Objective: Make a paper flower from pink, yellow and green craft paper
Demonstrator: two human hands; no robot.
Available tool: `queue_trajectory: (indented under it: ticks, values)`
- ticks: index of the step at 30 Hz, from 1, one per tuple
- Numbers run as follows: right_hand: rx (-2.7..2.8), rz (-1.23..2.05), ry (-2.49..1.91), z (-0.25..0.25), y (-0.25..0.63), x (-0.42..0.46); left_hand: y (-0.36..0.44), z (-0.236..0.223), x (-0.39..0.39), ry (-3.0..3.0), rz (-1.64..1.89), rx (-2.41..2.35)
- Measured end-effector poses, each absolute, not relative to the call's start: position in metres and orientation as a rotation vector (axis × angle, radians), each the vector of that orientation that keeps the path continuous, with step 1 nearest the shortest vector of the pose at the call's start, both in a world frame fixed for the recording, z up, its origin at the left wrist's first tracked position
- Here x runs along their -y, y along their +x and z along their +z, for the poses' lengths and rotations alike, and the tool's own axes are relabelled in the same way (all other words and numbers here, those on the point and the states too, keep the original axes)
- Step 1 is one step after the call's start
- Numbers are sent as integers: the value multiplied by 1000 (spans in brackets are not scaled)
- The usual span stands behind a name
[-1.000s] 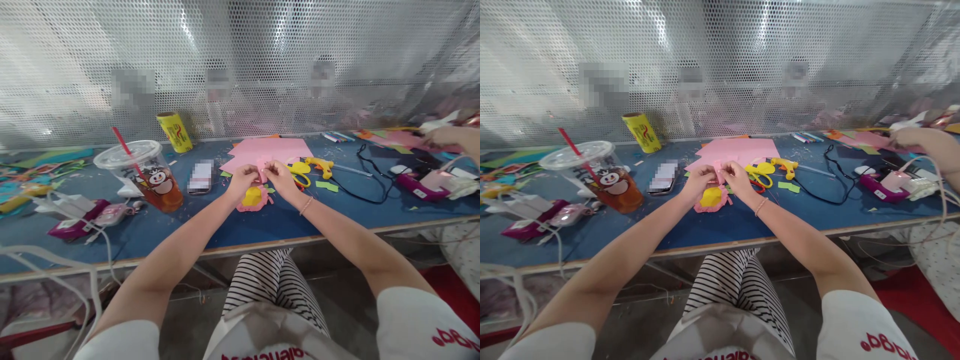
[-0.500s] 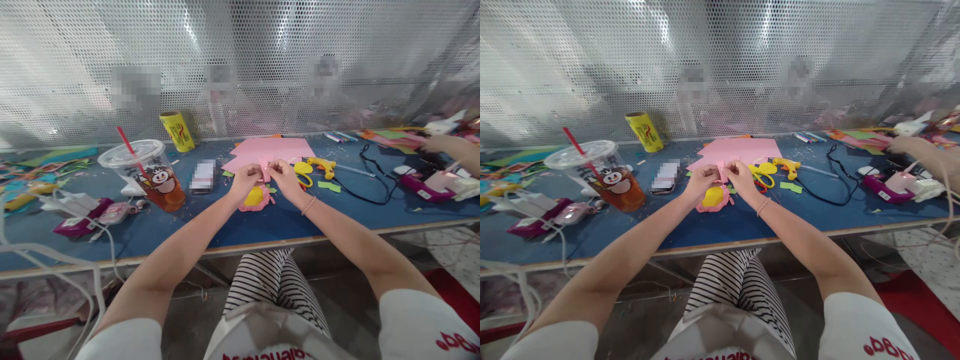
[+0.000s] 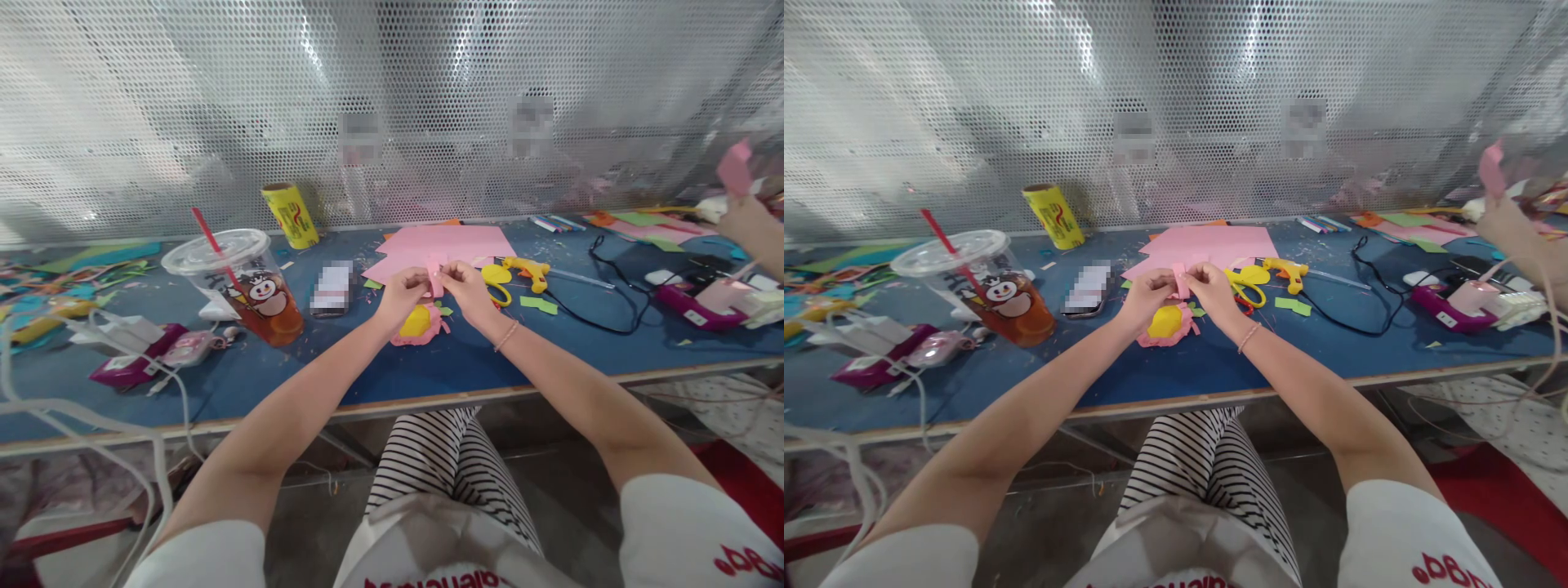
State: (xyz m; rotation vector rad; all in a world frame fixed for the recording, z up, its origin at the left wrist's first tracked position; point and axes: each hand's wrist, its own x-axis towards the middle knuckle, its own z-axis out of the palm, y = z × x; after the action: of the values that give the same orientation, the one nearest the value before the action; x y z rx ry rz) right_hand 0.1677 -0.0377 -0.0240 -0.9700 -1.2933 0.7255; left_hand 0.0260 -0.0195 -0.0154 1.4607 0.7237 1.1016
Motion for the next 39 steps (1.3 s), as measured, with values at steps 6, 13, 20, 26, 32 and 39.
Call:
queue_trajectory:
  ticks: [6, 13, 20, 26, 32, 39]
  values:
    - [1253, 767, -960, -28, 169, 33, 25, -14, 21, 1515, 1092, -718]
    - [1237, 783, -944, -28, 168, 34, 26, -14, 22, 1542, 1079, -697]
    - [1222, 806, -936, -24, 167, 38, 26, -12, 23, 1600, 1086, -717]
    - [1225, 813, -947, -24, 166, 37, 27, -8, 27, 1543, 1082, -719]
    - [1275, 744, -983, -27, 168, 35, 27, -4, 30, 1394, 1106, -673]
    - [1308, 682, -986, -29, 169, 35, 26, -5, 28, 1522, 1088, -665]
